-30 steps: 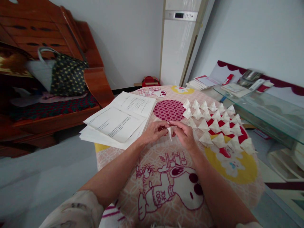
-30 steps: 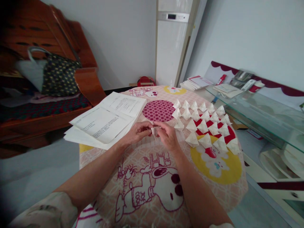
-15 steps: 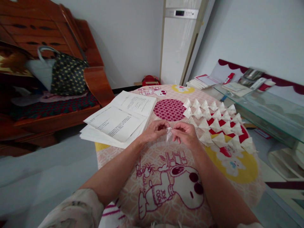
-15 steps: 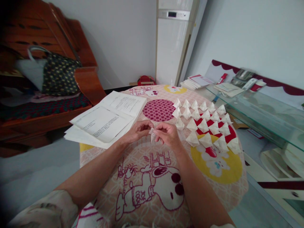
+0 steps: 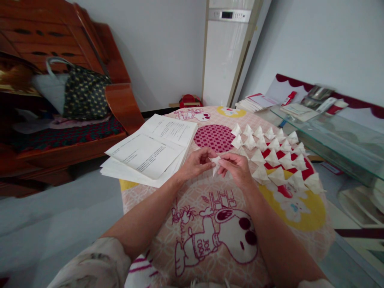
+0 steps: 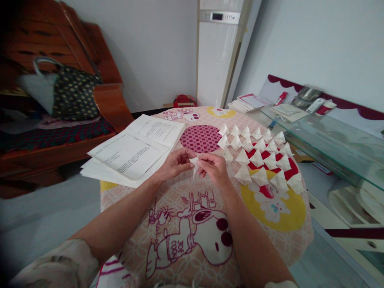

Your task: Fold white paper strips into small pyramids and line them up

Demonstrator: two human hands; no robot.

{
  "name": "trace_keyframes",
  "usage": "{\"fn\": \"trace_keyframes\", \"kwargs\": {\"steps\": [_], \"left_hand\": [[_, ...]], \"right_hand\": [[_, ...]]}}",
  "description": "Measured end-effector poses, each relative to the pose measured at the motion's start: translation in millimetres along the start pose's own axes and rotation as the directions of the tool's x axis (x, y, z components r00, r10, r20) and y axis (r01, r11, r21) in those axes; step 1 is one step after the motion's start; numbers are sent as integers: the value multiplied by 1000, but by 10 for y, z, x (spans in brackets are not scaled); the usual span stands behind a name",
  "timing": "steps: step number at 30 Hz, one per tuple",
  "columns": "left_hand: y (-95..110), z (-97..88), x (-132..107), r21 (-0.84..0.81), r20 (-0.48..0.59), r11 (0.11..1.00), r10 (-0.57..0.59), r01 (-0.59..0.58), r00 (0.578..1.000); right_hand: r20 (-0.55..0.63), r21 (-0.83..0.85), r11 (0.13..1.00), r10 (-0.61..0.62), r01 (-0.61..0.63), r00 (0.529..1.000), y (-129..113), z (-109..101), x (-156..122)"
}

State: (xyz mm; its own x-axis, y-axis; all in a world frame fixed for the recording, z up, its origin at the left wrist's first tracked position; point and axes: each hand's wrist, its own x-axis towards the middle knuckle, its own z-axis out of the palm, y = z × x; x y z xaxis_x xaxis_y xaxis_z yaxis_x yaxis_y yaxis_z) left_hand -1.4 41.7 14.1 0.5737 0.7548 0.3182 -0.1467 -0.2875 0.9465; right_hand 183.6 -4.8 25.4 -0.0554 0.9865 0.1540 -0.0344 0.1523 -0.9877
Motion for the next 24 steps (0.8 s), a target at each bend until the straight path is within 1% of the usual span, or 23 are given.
{"fn": "trace_keyframes", "kwargs": {"steps": [2, 5, 7, 9, 11, 14, 16, 20, 24], "left_hand": [[16, 11, -12, 54, -24, 998, 29, -28, 999], [54, 38, -39, 254, -38, 965, 71, -59, 997], [78, 59, -56, 340, -42, 938, 88, -69, 995], [92, 78, -67, 373, -55, 926, 92, -65, 994], [95, 95, -71, 398, -76, 915, 94, -57, 993], [78, 114, -69, 449, -97, 892, 113, -58, 989], [59, 125, -68, 480, -98, 874, 138, -75, 986], [42, 151, -71, 507, -80, 855, 174, -110, 982], [67, 174, -77, 511, -54, 851, 172, -121, 984]], "right_hand": [[-4, -26, 1000, -5, 5, 1000, 9, 2, -1], [-7, -88, 996, -31, 30, 1000, 19, 12, -14], [-9, -137, 989, -55, 54, 998, 19, 20, -25], [-8, -203, 975, -92, 88, 996, 12, 30, -36], [-15, -297, 944, -154, 143, 988, -3, 45, -47], [-40, -454, 860, -281, 233, 959, -27, 80, -64], [-56, -527, 807, -347, 267, 936, -35, 105, -73], [-76, -611, 741, -406, 280, 911, -15, 134, -79], [-91, -682, 680, -446, 271, 890, -2, 133, -74]]}}
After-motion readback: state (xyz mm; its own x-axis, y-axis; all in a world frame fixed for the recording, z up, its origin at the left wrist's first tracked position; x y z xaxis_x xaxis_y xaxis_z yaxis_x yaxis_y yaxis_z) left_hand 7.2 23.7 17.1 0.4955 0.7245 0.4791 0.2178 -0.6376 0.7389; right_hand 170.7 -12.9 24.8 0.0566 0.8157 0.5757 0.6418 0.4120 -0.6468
